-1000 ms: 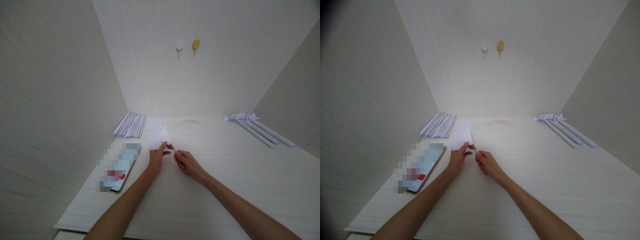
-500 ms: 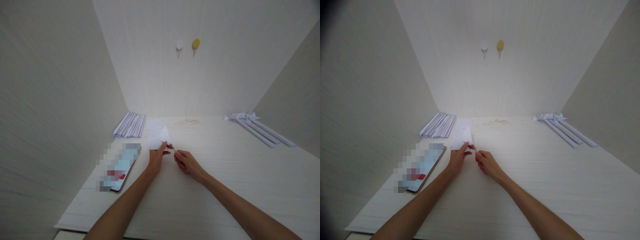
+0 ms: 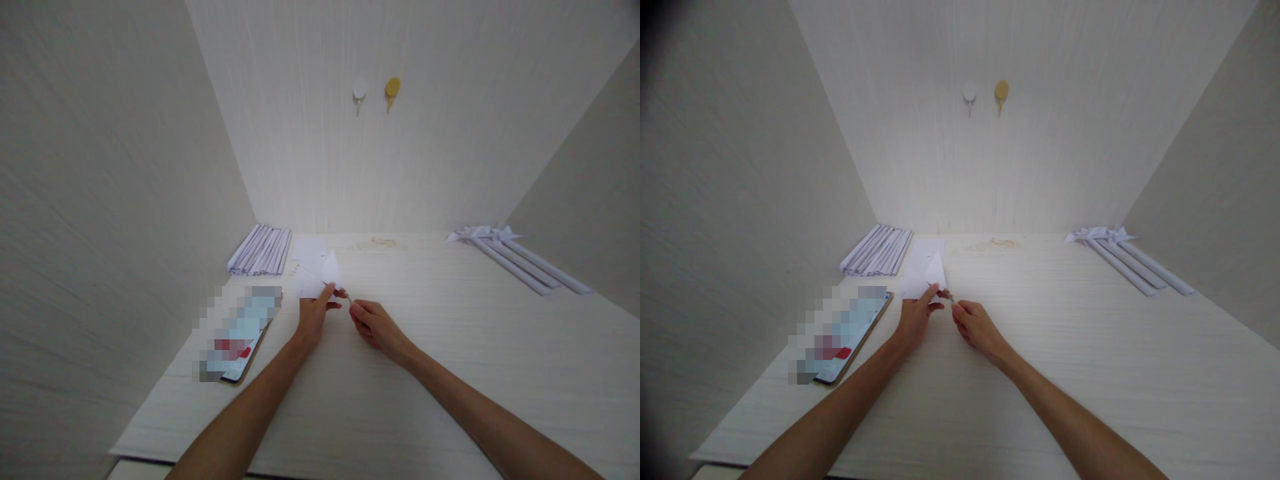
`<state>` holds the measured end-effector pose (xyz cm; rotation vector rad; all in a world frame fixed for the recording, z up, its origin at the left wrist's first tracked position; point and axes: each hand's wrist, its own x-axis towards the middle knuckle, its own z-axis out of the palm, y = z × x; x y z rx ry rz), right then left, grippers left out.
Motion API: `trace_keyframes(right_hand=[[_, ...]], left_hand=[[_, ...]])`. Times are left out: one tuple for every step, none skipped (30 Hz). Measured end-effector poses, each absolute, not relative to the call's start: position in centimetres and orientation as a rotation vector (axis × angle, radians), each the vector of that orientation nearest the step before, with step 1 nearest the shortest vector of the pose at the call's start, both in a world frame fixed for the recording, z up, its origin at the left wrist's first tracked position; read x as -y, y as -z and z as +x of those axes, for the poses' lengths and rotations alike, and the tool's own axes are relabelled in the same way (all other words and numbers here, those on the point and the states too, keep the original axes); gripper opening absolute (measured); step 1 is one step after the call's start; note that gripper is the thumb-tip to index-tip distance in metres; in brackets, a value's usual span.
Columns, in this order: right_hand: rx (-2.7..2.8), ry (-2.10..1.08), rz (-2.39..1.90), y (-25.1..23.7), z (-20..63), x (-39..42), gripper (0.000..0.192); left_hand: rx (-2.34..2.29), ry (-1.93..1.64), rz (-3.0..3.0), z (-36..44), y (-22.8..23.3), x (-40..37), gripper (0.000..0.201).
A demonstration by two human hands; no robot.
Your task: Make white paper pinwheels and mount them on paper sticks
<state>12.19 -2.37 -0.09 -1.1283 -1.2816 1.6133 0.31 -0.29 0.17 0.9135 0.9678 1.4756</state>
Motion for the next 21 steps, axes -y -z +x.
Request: trace_keyframes(right_hand=[[1.283,-1.607,-1.133,0.08,12.17,2.37,0.030],[1.285,-1.600,-1.136,0.07,12.16,2.37,0.031],[1.288,-1.592,-1.135,0.07,12.15,2.38,0.031],[1.289,-1.585,-1.134,0.06,12.13,2.39,0.031],[1.290,-1.582,-1.133,0.05,12.12,2.40,0.031],[1.290,-1.583,-1.132,0.03,12.11,2.41,0.031],[1.289,-1.587,-1.132,0.01,12.11,2.42,0.031],[1.289,-1.589,-1.132,-0.01,12.11,2.44,0.030],[1.290,-1.592,-1.131,-0.02,12.12,2.45,0.030],[1.292,-1.592,-1.131,-0.02,12.12,2.45,0.030],[1.294,-1.591,-1.129,0.00,12.13,2.44,0.030],[1.298,-1.590,-1.126,0.04,12.14,2.43,0.030],[1.300,-1.591,-1.122,0.09,12.15,2.41,0.030],[1.299,-1.594,-1.117,0.15,12.15,2.39,0.030],[1.296,-1.598,-1.111,0.21,12.15,2.36,0.030],[1.294,-1.601,-1.106,0.26,12.15,2.35,0.030],[1.293,-1.603,-1.102,0.29,12.15,2.34,0.031],[1.294,-1.603,-1.102,0.30,12.14,2.34,0.031],[1.297,-1.601,-1.104,0.29,12.14,2.34,0.031],[1.301,-1.601,-1.104,0.26,12.14,2.36,0.031],[1.305,-1.602,-1.103,0.23,12.14,2.37,0.031]], left_hand=[[-0.967,-1.475,0.917,0.31,-0.17,0.29,0.014],[-0.967,-1.474,0.919,0.32,-0.17,0.28,0.014],[-0.968,-1.473,0.919,0.33,-0.17,0.29,0.015],[-0.970,-1.472,0.918,0.34,-0.18,0.29,0.016],[-0.971,-1.471,0.915,0.35,-0.18,0.30,0.016],[-0.970,-1.470,0.913,0.36,-0.18,0.31,0.017],[-0.969,-1.471,0.911,0.36,-0.18,0.33,0.017],[-0.969,-1.472,0.909,0.37,-0.18,0.36,0.017],[-0.968,-1.473,0.909,0.38,-0.18,0.39,0.017],[-0.967,-1.475,0.911,0.38,-0.18,0.41,0.017],[-0.966,-1.475,0.913,0.38,-0.18,0.44,0.017],[-0.965,-1.475,0.913,0.38,-0.17,0.47,0.017],[-0.963,-1.474,0.911,0.39,-0.17,0.48,0.017],[-0.962,-1.474,0.907,0.39,-0.16,0.49,0.017],[-0.960,-1.476,0.902,0.40,-0.14,0.49,0.017],[-0.960,-1.478,0.899,0.40,-0.13,0.48,0.016],[-0.959,-1.480,0.897,0.40,-0.12,0.47,0.016],[-0.960,-1.483,0.897,0.41,-0.11,0.44,0.016],[-0.961,-1.484,0.899,0.40,-0.10,0.42,0.016],[-0.963,-1.484,0.901,0.40,-0.10,0.40,0.017],[-0.965,-1.483,0.904,0.39,-0.10,0.38,0.017]])
